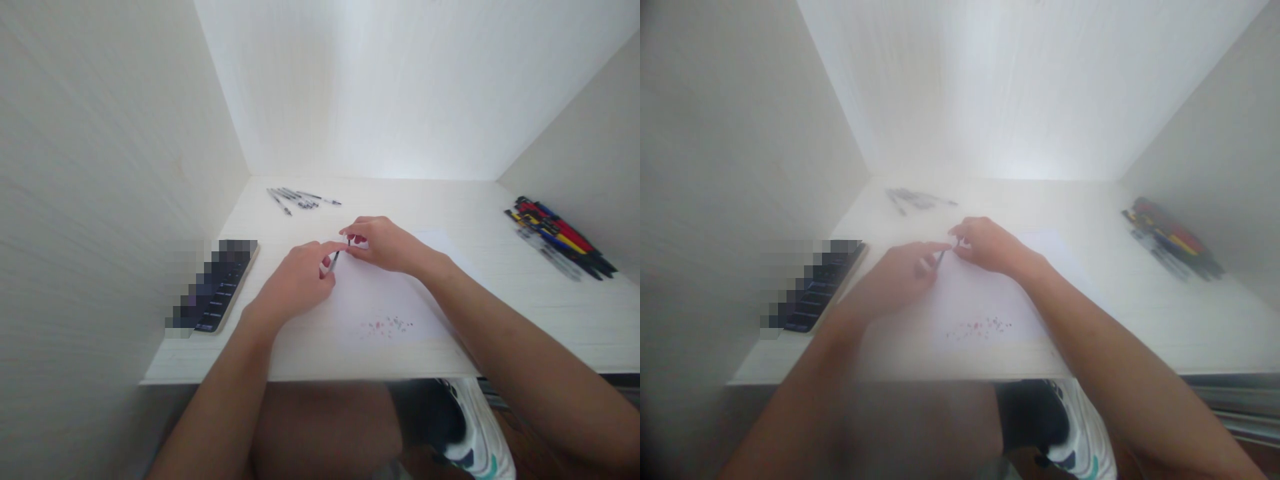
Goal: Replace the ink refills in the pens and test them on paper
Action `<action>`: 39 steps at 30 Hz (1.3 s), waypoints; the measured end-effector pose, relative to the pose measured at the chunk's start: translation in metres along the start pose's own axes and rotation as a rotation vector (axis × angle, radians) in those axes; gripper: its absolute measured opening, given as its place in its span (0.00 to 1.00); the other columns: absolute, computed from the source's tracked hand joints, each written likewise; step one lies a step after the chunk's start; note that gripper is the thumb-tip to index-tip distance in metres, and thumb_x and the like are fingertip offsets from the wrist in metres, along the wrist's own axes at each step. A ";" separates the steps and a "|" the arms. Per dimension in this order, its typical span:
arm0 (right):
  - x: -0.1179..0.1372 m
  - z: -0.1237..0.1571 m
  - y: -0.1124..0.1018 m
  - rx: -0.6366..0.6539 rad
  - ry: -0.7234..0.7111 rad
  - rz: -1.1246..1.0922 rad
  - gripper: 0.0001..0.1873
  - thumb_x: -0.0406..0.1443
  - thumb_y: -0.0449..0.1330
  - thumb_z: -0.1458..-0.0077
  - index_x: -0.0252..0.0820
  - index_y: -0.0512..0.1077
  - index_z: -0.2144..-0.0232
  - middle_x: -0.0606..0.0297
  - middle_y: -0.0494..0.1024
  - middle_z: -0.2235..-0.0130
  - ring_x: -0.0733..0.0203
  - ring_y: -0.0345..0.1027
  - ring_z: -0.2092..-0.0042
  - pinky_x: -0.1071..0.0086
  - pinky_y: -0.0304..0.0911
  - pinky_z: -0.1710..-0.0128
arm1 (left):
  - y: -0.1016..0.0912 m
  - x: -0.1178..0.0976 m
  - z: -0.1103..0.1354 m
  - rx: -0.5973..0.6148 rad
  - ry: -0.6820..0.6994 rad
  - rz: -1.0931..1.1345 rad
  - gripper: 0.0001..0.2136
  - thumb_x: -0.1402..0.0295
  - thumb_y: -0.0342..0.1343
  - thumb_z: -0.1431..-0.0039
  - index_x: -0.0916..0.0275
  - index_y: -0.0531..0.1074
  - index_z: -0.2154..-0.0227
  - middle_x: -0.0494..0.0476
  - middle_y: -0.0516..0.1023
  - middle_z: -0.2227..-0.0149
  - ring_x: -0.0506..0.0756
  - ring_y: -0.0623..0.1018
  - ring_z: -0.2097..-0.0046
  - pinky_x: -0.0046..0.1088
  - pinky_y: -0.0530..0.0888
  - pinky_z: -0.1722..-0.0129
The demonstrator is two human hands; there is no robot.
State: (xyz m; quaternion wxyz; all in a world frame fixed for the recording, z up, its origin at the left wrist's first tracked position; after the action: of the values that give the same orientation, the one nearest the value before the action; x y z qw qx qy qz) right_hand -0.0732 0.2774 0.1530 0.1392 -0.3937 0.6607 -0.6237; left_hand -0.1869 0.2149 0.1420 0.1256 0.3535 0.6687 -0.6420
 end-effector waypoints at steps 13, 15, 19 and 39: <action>-0.034 -0.001 -0.014 -0.163 0.073 0.061 0.14 0.32 0.65 0.40 0.37 0.82 0.52 0.53 0.85 0.55 0.51 0.78 0.57 0.59 0.71 0.52 | 0.009 -0.003 0.002 0.110 -0.019 -0.082 0.19 0.74 0.55 0.41 0.59 0.80 0.49 0.58 0.82 0.55 0.60 0.80 0.55 0.40 0.75 0.48; -0.040 -0.002 -0.012 -0.202 0.079 0.050 0.15 0.32 0.66 0.41 0.36 0.82 0.51 0.53 0.84 0.55 0.51 0.78 0.57 0.59 0.71 0.51 | 0.011 -0.006 0.002 0.123 0.012 -0.104 0.18 0.74 0.55 0.41 0.60 0.80 0.50 0.59 0.82 0.54 0.60 0.79 0.54 0.40 0.75 0.47; -0.050 -0.004 -0.012 -0.314 0.111 -0.002 0.16 0.33 0.66 0.40 0.34 0.81 0.50 0.52 0.84 0.56 0.53 0.78 0.59 0.58 0.73 0.52 | 0.017 -0.008 0.004 0.153 0.076 -0.133 0.16 0.72 0.54 0.40 0.61 0.79 0.51 0.59 0.81 0.54 0.61 0.79 0.53 0.40 0.74 0.48; -0.043 -0.010 0.002 -0.290 0.063 -0.124 0.14 0.33 0.64 0.40 0.38 0.81 0.52 0.54 0.82 0.53 0.61 0.77 0.66 0.64 0.72 0.58 | 0.022 -0.008 0.004 0.189 0.076 -0.154 0.10 0.70 0.54 0.39 0.62 0.76 0.57 0.58 0.80 0.58 0.60 0.78 0.55 0.39 0.73 0.49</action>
State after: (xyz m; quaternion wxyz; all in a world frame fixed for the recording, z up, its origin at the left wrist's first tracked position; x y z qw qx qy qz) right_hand -0.0526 0.3142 0.1396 0.0213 -0.4298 0.7225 -0.5411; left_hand -0.1686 0.2069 0.1299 0.0167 0.3356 0.6348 -0.6958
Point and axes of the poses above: each hand's wrist, its own z-axis away from the middle knuckle, its own y-axis out of the palm, x = y × z, the point moved 10 cm from there along -z, towards the middle knuckle
